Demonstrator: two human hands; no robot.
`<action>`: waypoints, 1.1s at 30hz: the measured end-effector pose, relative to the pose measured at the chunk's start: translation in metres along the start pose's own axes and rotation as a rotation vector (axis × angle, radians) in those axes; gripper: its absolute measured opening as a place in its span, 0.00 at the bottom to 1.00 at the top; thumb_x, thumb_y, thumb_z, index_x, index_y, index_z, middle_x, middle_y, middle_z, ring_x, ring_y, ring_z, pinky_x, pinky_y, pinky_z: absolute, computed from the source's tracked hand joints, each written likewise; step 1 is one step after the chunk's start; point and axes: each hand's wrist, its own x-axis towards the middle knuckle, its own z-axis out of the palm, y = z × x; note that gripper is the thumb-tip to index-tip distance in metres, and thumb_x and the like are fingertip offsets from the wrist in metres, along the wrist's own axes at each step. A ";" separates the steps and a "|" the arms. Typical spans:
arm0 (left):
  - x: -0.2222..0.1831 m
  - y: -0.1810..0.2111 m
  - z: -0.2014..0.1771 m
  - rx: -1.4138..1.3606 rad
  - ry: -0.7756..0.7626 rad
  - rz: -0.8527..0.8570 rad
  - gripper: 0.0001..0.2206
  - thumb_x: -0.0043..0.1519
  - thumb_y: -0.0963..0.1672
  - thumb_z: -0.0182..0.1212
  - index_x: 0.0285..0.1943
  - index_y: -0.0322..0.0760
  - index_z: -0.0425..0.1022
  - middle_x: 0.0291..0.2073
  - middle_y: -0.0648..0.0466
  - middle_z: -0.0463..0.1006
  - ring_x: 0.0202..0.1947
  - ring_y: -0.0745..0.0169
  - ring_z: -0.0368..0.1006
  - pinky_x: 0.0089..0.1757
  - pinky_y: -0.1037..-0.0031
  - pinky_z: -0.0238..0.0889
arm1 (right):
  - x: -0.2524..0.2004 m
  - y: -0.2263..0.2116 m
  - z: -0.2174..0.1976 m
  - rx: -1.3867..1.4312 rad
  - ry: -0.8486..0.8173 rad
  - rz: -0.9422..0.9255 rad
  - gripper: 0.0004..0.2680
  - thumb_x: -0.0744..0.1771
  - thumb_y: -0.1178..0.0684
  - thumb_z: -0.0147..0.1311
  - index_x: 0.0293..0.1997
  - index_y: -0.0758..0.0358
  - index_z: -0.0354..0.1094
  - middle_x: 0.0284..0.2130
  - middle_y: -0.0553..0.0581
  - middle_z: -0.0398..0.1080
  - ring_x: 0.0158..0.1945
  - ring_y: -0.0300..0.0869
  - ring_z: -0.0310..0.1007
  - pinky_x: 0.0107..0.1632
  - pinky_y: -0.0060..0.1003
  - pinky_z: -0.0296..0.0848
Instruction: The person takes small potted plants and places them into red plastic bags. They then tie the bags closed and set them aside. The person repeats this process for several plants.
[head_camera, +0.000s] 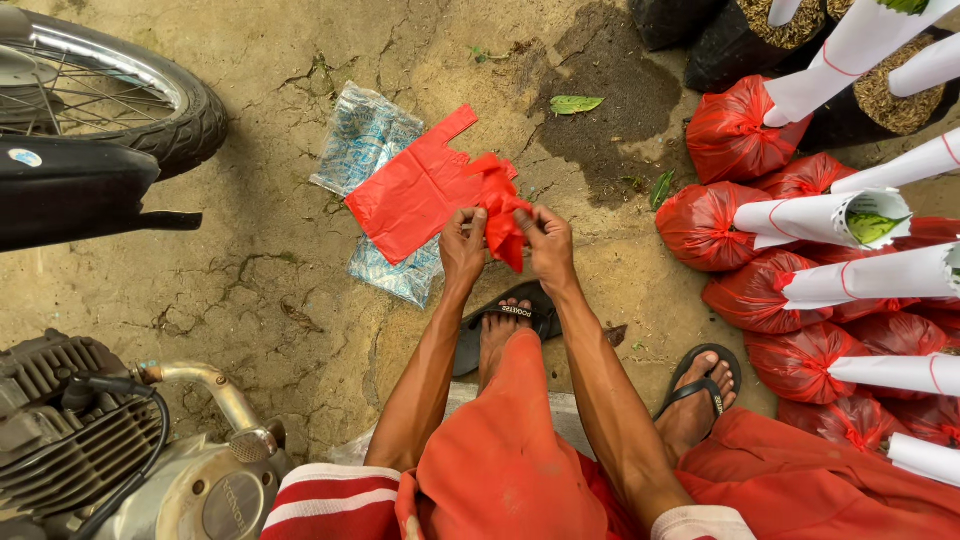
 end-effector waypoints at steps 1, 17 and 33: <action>0.001 0.000 -0.001 0.027 -0.006 0.011 0.18 0.67 0.53 0.59 0.43 0.35 0.79 0.31 0.54 0.80 0.29 0.67 0.73 0.32 0.72 0.67 | -0.001 -0.010 0.004 0.035 0.040 0.007 0.11 0.73 0.48 0.57 0.36 0.63 0.69 0.28 0.47 0.69 0.29 0.30 0.62 0.33 0.28 0.66; 0.072 0.003 -0.096 0.292 0.505 0.380 0.19 0.64 0.48 0.64 0.55 0.29 0.69 0.46 0.45 0.70 0.45 0.50 0.69 0.45 0.60 0.64 | 0.003 -0.078 -0.033 -0.085 0.061 0.016 0.09 0.70 0.49 0.63 0.39 0.64 0.70 0.30 0.51 0.72 0.32 0.36 0.68 0.38 0.32 0.71; -0.036 0.168 0.009 0.595 -0.217 0.412 0.13 0.68 0.50 0.60 0.46 0.40 0.84 0.31 0.40 0.81 0.30 0.45 0.79 0.33 0.59 0.66 | -0.029 -0.091 -0.006 0.095 0.129 -0.054 0.11 0.67 0.47 0.57 0.48 0.61 0.73 0.40 0.52 0.77 0.42 0.35 0.75 0.46 0.32 0.74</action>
